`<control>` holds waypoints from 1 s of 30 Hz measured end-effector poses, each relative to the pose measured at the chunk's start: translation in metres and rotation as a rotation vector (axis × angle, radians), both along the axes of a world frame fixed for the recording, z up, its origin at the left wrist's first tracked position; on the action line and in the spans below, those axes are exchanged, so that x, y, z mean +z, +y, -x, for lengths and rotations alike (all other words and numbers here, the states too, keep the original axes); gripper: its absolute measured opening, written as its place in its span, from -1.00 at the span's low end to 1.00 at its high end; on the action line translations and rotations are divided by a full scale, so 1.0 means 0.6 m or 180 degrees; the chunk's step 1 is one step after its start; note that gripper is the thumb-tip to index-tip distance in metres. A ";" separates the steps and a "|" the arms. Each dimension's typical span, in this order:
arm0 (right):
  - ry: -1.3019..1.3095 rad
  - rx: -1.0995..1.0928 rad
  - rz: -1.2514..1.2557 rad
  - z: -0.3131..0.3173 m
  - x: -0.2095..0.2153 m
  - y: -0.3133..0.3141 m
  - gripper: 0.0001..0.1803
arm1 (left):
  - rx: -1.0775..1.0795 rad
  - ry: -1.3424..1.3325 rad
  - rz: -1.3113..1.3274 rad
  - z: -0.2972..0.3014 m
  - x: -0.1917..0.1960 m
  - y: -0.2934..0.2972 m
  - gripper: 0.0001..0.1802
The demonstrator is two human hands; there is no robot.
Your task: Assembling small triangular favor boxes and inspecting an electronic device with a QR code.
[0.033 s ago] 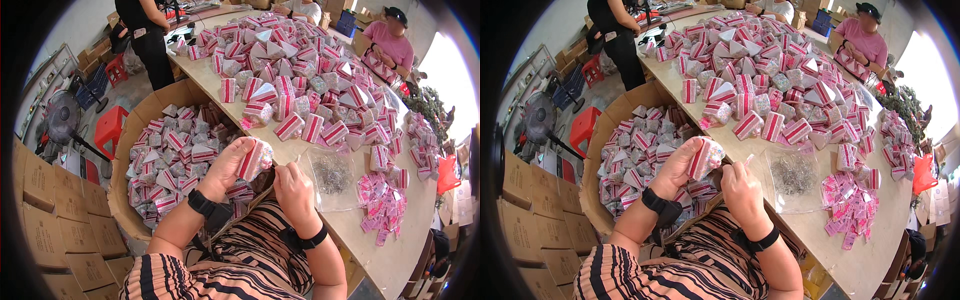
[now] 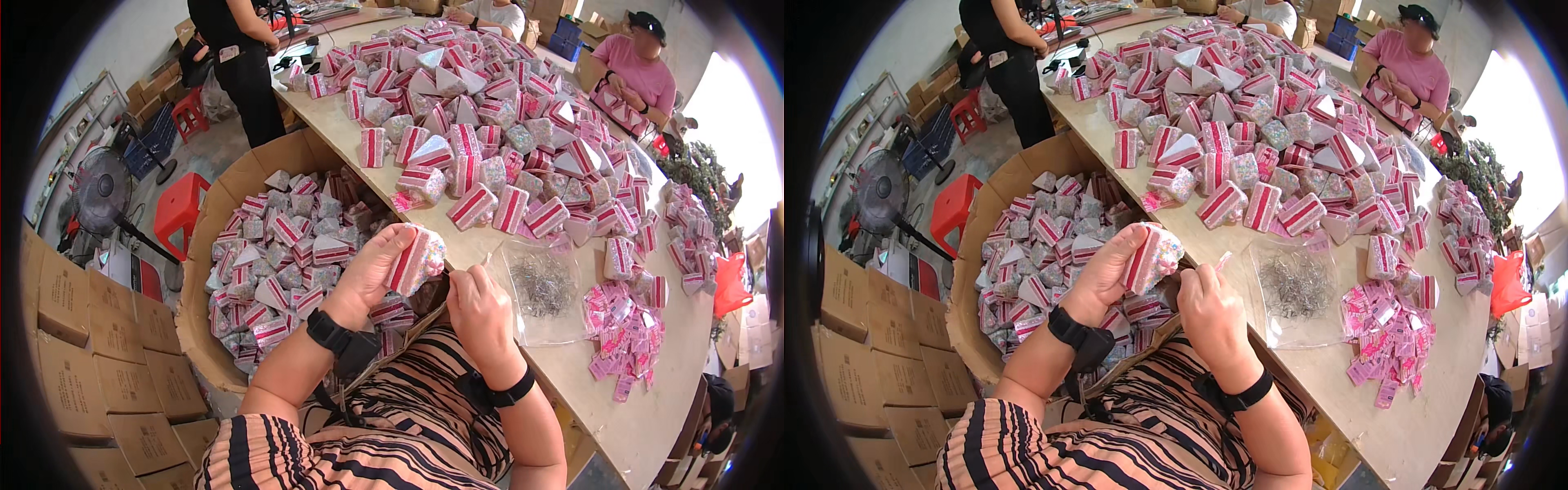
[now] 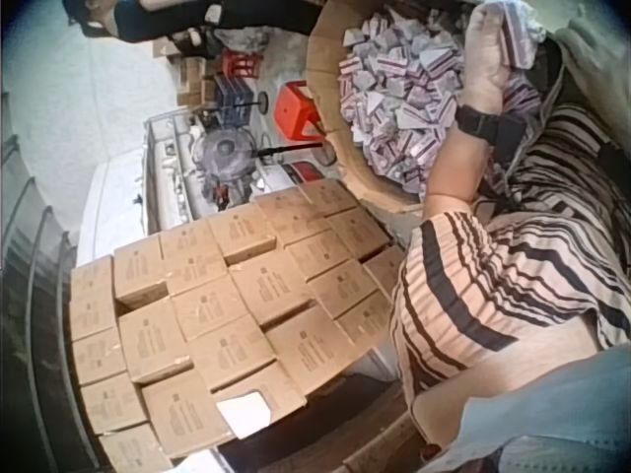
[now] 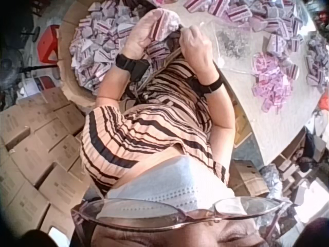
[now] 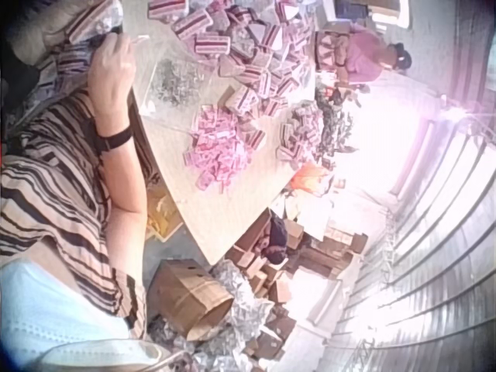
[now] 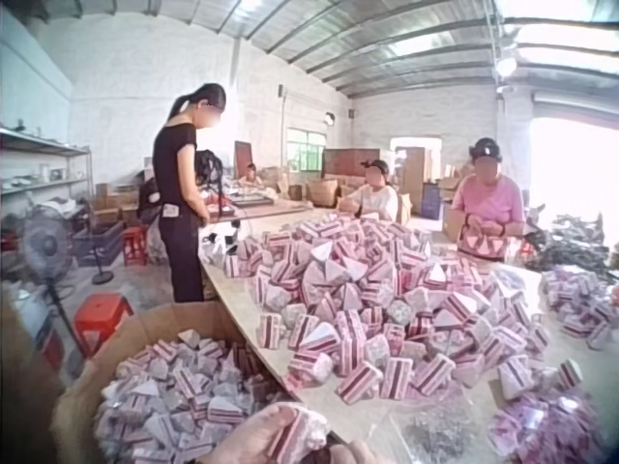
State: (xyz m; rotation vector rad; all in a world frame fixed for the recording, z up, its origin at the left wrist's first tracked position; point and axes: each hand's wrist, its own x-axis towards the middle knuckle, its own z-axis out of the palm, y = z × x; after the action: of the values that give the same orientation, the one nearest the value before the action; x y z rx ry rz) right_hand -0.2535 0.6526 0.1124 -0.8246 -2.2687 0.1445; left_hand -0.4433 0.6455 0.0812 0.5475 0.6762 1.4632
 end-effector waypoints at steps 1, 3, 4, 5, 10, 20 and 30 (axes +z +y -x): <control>-0.0010 -0.0013 -0.0009 0.000 0.000 0.000 -0.84 | -0.0021 -0.0007 -0.0008 0.000 0.001 0.000 -0.59; -0.0045 -0.0030 -0.0016 -0.001 0.002 -0.002 -0.84 | -0.0002 0.0021 0.0015 -0.001 0.004 -0.002 -0.58; -0.0077 -0.0050 -0.0022 0.000 0.002 -0.002 -0.84 | 0.0014 0.0051 0.0038 -0.001 0.004 -0.003 -0.58; -0.0079 -0.0048 -0.0025 0.000 0.003 -0.003 -0.84 | 0.0015 0.0050 0.0036 0.000 0.003 -0.003 -0.58; -0.0137 -0.0067 -0.0046 0.002 0.002 -0.003 -0.85 | -0.0048 0.0239 -0.0023 0.001 0.003 -0.003 -0.50; -0.0325 -0.0052 -0.0193 0.002 0.000 -0.003 -0.83 | 0.0132 0.0163 0.0063 -0.010 0.007 -0.004 -0.66; 0.1315 0.0525 0.2462 -0.017 0.020 0.000 -0.84 | -0.0216 -0.0120 -0.0029 -0.003 0.017 -0.010 -0.67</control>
State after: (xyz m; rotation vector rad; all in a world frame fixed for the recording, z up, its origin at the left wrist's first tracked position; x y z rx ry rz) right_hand -0.2432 0.6525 0.1243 -0.8692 -1.8604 1.2067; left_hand -0.4416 0.6396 0.0916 0.5438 0.6159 1.4103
